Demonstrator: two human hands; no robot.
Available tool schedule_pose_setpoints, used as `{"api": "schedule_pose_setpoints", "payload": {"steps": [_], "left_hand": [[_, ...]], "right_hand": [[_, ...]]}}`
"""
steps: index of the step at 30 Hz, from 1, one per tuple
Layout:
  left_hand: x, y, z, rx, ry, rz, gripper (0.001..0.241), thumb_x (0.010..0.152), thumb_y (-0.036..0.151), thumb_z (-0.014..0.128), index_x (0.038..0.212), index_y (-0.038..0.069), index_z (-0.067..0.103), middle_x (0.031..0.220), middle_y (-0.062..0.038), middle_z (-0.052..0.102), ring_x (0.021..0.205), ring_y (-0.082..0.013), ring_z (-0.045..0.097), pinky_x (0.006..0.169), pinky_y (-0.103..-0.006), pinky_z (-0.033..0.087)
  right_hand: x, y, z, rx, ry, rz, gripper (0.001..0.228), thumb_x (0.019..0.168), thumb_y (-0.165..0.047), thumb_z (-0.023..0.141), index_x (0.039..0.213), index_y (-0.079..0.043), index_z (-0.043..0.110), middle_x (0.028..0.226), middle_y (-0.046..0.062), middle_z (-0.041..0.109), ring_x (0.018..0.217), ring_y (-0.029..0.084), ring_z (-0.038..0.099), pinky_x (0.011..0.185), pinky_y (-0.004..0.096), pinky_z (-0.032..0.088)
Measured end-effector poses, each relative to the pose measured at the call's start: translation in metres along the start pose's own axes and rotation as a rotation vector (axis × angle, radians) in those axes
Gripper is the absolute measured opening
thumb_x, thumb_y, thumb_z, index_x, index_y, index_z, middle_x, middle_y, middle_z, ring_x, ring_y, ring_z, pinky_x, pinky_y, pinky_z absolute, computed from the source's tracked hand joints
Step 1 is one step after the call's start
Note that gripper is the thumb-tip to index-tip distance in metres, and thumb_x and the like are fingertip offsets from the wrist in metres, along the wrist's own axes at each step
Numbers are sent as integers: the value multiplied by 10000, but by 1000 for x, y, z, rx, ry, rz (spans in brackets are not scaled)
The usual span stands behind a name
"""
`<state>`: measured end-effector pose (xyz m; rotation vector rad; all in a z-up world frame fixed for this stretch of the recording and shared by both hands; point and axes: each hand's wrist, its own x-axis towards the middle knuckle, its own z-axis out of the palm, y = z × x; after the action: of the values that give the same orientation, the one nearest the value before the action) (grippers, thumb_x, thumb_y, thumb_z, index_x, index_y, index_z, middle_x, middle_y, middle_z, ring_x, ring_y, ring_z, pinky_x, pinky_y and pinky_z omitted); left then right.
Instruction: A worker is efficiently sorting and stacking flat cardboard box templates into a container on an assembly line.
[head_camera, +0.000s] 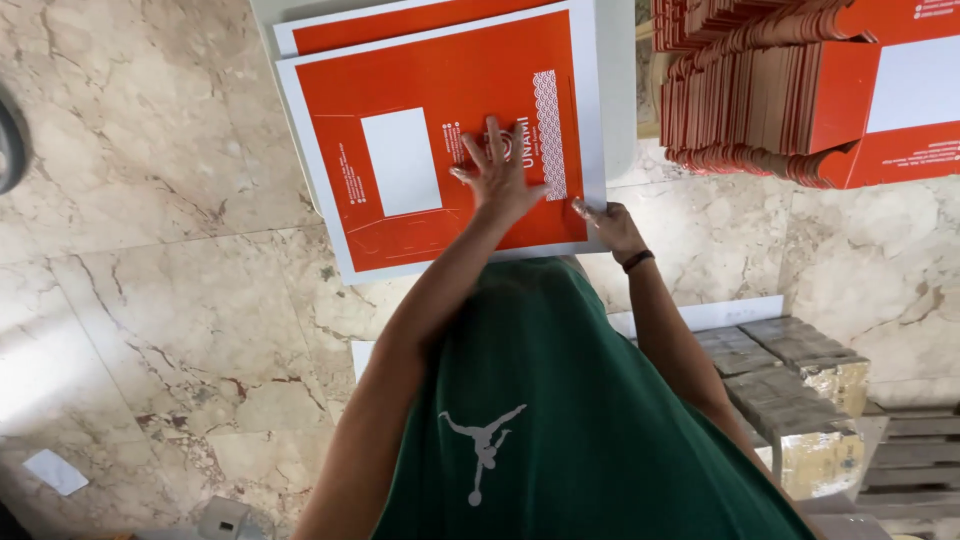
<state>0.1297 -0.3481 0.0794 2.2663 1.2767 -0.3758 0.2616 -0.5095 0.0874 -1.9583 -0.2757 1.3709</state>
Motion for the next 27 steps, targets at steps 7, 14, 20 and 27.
{"api": "schedule_pose_setpoints", "payload": {"steps": [7,14,20,27], "left_hand": [[32,36,22,-67,-220,-252,1231,915,143,742,1595,381,-256,1625,-77,-431,1464,-599,-321,977,-868,361],[31,39,-1,63,-250,-275,1409,844,568,909,1590,362,-268,1603,-113,-429,1478,-597,-275,964,-949,222],[54,23,-50,397,-295,105,1278,814,642,815,1667,292,-70,1682,-147,-218,1540,-470,-124,1140,-828,132],[76,18,-54,389,-433,244,1376,727,472,939,1673,363,-54,1637,-67,-318,1488,-485,-202,1066,-865,258]], "right_hand": [[11,53,-13,-200,-55,-453,565,1065,-424,597,558,-241,431,478,-76,286,407,52,259,420,273,167],[-12,-13,-13,32,-93,-18,672,868,-492,787,644,-225,213,550,-73,274,535,55,221,510,282,170],[76,-31,-47,-48,-325,152,347,962,-469,577,1043,-188,765,1496,43,629,1397,210,544,837,376,470],[235,-107,-41,-202,-295,-82,704,833,-150,462,1537,-142,464,1381,25,547,1204,159,488,1025,292,317]]}}
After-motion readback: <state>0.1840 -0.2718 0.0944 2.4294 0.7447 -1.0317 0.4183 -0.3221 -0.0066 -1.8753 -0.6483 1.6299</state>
